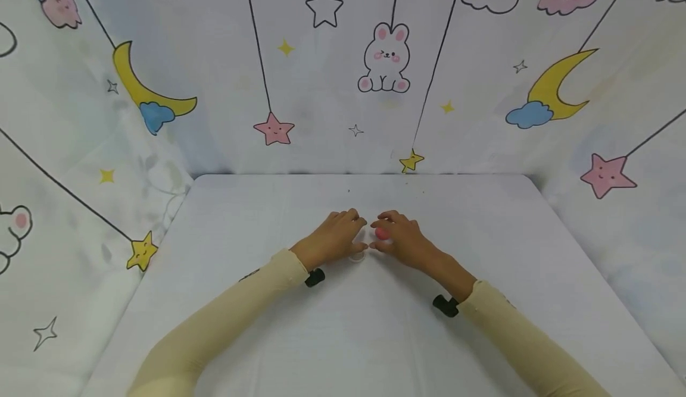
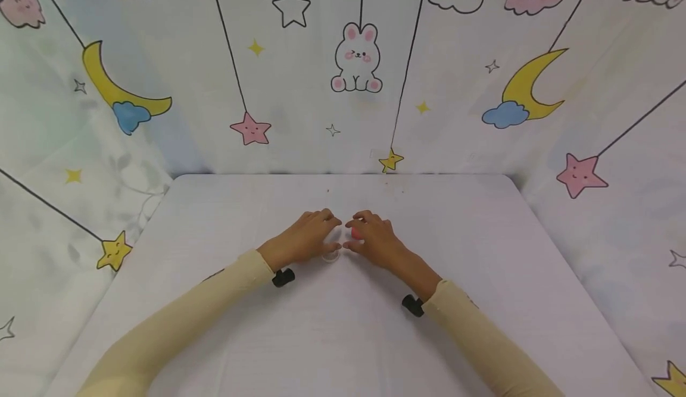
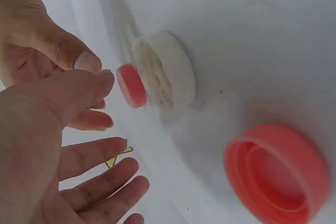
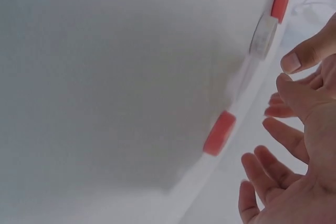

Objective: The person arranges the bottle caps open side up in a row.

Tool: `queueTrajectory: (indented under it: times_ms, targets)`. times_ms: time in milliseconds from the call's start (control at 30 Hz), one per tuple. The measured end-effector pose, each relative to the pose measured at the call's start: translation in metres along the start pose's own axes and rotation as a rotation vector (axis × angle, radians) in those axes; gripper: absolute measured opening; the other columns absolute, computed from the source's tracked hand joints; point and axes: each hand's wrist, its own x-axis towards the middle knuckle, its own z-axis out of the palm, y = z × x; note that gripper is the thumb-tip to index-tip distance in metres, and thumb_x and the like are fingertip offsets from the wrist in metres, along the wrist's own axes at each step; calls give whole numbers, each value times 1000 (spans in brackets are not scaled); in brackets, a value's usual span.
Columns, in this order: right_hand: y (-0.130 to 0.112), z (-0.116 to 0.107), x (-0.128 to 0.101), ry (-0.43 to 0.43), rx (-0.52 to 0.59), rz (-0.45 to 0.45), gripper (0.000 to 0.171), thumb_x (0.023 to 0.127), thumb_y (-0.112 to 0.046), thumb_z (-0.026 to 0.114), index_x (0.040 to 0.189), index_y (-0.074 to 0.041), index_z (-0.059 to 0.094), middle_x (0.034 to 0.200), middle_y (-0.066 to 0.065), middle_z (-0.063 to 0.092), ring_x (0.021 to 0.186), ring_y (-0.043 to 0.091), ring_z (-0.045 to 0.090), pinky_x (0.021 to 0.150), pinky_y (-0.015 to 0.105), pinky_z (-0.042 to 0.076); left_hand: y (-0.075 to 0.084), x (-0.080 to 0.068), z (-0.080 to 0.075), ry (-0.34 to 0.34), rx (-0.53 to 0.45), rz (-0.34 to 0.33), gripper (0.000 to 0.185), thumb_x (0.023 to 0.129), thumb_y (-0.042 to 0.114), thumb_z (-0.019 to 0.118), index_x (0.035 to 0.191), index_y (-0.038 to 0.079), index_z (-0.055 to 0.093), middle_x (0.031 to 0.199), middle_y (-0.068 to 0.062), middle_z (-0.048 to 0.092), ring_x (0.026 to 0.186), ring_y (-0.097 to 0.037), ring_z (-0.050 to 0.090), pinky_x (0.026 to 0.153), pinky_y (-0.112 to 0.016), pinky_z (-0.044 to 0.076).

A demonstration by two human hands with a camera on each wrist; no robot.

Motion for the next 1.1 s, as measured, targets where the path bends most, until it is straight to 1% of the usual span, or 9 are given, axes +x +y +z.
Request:
queueTrajectory:
  times_ms: [133,267,433,667,800,967,1100]
  targets:
    - [10,-3,0,0,-11,46,53,93,-33,83,138,-8,68,145,17,57,136,37,54,98,61,46,2,16,-1,-9,-5,0,55,98,42,76,140,7,63,130,-11,61,118,-26,63,107,-47,50]
    - [20,-3,2,-14,-26,86,55,94,-33,82,140,-8,65,146,18,57,136,38,53,100,61,46,2,32,0,-44,-11,-12,54,99,42,75,140,8,64,132,-11,62,121,-25,62,106,-46,50]
    - [29,-3,3,-30,-14,92,53,95,-31,81,140,-7,65,145,19,57,135,39,52,98,61,46,1,46,4,-73,-5,-17,51,99,40,75,138,9,65,132,-10,62,118,-24,63,103,-43,51]
    - [35,-5,5,-56,-25,93,51,95,-27,81,139,-7,67,143,20,58,133,39,54,96,60,46,3,57,4,-93,12,4,40,102,35,72,134,10,70,126,-11,64,111,-25,65,99,-44,53]
    - [38,-4,6,-69,-32,96,48,94,-27,82,135,-7,69,142,21,58,130,40,56,93,61,47,4,62,6,-109,30,9,37,101,36,73,130,12,72,122,-9,65,109,-24,65,98,-44,54]
    - [40,-2,8,-79,-45,104,45,94,-27,82,133,-7,71,142,21,59,128,40,57,93,62,48,6,68,9,-123,44,14,36,99,39,76,124,13,74,118,-7,65,107,-21,64,99,-43,53]
    - [40,0,9,-68,-56,97,42,94,-26,82,130,-7,72,140,21,60,127,41,57,92,63,48,6,70,10,-114,45,18,32,99,38,76,120,14,75,113,-5,64,103,-20,62,97,-42,53]
